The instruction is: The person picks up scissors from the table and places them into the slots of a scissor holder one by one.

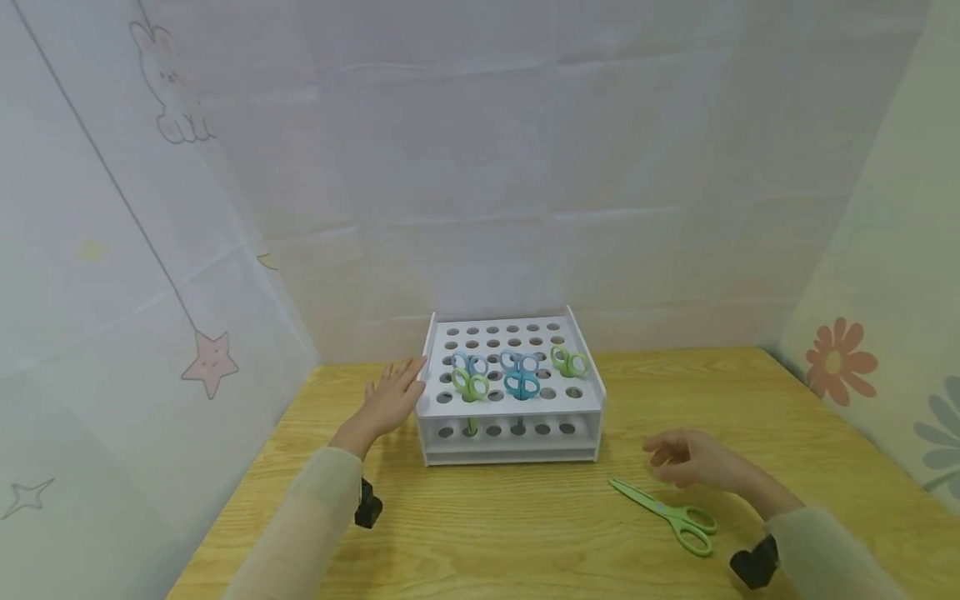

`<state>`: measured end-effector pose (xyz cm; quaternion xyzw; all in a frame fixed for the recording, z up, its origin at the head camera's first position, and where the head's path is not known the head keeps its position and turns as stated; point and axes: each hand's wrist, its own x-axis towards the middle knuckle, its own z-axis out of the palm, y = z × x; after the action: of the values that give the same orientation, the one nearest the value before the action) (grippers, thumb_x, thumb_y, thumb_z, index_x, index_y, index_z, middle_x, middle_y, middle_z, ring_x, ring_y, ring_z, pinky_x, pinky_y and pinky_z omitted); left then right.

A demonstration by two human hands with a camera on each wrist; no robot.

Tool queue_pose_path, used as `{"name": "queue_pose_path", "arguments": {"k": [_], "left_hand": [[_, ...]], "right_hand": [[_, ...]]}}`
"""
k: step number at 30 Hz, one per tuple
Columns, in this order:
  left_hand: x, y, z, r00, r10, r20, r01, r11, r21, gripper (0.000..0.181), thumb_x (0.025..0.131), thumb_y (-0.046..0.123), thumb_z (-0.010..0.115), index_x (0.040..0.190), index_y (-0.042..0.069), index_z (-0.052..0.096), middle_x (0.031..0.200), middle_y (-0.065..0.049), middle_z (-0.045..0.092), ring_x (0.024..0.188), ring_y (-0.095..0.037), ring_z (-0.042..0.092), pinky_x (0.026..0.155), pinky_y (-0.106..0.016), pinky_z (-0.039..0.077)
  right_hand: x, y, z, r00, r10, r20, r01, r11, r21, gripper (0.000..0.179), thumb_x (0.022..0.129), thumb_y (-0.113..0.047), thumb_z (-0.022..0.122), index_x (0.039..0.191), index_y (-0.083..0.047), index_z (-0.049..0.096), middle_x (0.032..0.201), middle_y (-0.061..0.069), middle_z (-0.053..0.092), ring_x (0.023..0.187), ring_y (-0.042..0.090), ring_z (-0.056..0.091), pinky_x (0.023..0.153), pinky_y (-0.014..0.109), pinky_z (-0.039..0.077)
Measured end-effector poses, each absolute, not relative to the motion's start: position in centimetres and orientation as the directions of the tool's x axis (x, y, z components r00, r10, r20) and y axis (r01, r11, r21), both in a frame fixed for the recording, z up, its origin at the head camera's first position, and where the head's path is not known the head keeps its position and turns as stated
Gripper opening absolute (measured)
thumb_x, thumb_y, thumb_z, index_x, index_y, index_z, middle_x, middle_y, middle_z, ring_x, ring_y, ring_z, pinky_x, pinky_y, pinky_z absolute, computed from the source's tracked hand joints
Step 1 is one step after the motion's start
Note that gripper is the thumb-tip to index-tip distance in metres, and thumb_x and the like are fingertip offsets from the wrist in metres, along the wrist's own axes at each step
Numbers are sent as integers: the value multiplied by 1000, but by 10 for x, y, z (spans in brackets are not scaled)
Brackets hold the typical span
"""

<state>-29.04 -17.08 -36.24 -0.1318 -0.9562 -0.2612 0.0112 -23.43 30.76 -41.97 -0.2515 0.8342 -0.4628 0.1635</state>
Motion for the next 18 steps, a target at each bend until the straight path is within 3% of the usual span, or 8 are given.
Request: {"name": "queue_pose_path", "arguments": {"k": [6, 11, 18], "left_hand": [[-291, -171, -363, -966, 244, 85, 254, 830, 496, 52, 99, 35, 24, 149, 21, 19, 152, -11, 11, 136, -39, -2, 98, -65, -7], [-292, -172, -363, -966, 243, 87, 254, 831, 495, 52, 99, 35, 25, 149, 21, 20, 152, -10, 12, 136, -39, -2, 98, -65, -7], [-292, -172, -363, -965, 250, 85, 259, 834, 487, 52, 99, 35, 25, 149, 21, 19, 152, -10, 11, 136, -39, -1, 98, -65, -6]], "right_hand": [[-231, 310, -424, -797, -603, -24, -317, 453, -834, 42, 88, -8, 60, 119, 17, 47, 99, 21, 58, 83, 15, 58, 61, 34, 52], [-228, 311, -429, -797, -603, -39, -337, 497, -800, 41, 86, -11, 63, 116, 14, 51, 98, 16, 59, 84, 13, 56, 67, 27, 49], [-228, 310, -433, -782, -617, -90, -324, 526, -786, 34, 85, -12, 65, 111, 8, 57, 99, 12, 60, 82, 12, 56, 68, 26, 47]]}}
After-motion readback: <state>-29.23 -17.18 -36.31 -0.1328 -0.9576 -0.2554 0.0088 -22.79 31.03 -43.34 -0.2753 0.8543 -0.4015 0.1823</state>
